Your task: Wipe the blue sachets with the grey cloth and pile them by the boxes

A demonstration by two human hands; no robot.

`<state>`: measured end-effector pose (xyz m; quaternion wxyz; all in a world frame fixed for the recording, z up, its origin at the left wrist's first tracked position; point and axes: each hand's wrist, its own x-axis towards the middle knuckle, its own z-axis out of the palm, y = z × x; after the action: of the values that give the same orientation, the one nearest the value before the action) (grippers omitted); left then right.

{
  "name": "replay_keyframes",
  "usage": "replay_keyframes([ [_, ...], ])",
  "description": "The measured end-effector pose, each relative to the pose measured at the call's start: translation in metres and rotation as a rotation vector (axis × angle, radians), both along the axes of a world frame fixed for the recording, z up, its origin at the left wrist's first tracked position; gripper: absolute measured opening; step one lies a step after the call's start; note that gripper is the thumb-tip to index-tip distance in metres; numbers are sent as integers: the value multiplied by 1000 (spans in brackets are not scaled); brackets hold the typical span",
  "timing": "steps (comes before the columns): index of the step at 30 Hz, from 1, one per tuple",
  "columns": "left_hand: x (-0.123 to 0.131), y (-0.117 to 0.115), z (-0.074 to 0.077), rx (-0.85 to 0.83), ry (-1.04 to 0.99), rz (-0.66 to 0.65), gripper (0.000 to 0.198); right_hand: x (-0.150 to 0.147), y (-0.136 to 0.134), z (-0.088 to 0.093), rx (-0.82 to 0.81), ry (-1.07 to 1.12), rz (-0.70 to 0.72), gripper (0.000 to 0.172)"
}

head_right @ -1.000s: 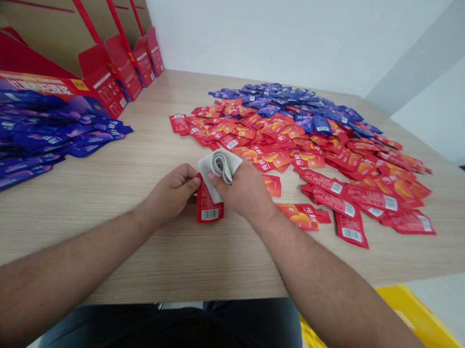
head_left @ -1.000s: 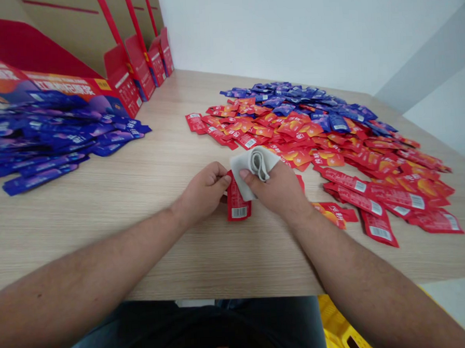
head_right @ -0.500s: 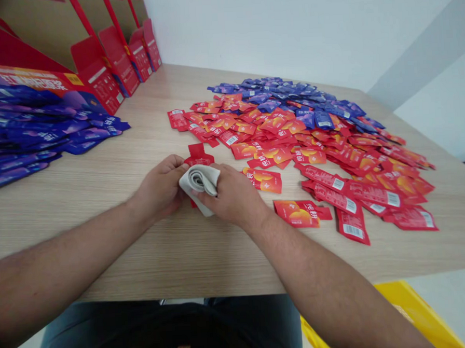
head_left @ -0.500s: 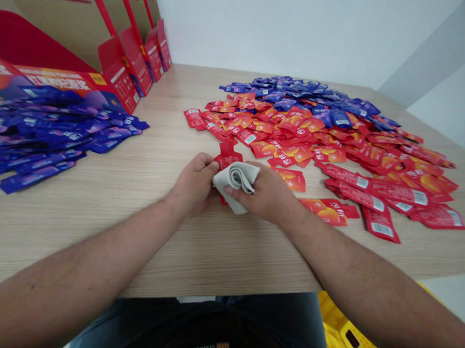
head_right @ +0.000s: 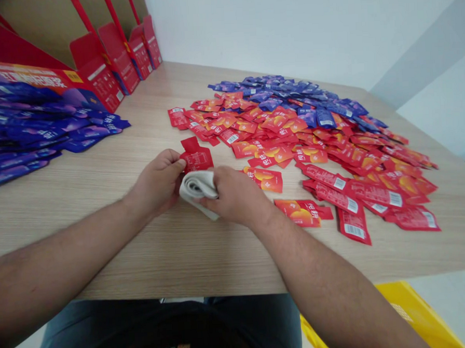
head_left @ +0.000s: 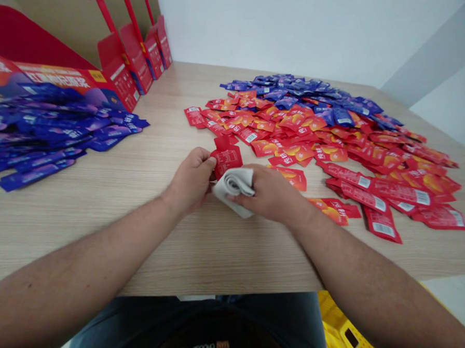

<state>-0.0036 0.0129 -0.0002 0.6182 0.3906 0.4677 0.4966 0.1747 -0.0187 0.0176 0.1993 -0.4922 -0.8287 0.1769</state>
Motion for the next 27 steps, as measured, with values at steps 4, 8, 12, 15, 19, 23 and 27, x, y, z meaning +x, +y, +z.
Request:
replay_keyframes([
  [4, -3, -5, -7, 77, 133, -243, 11, 13, 10, 3, 77, 239, -173, 31],
  [8, -5, -10, -10, 220, 244, -372, 9, 19, 15, 0, 115, 368, -251, 38],
  [12, -4, -8, -4, 113, 149, -239, 13, 8, 6, 1, 52, 291, -154, 31],
  [15, -5, -3, 1, 43, 78, -169, 13, 2, 2, 0, 12, 129, 2, 25],
  [19, -10, 1, 8, -5, 33, -145, 13, 15, 15, -5, 159, 202, -306, 29],
  [23, -20, 10, 20, 41, 57, -95, 12, 28, 26, -9, 226, 268, -430, 33],
  [27, -50, 53, 38, 219, 286, 7, 11, 19, 21, -14, 121, 167, -349, 25],
])
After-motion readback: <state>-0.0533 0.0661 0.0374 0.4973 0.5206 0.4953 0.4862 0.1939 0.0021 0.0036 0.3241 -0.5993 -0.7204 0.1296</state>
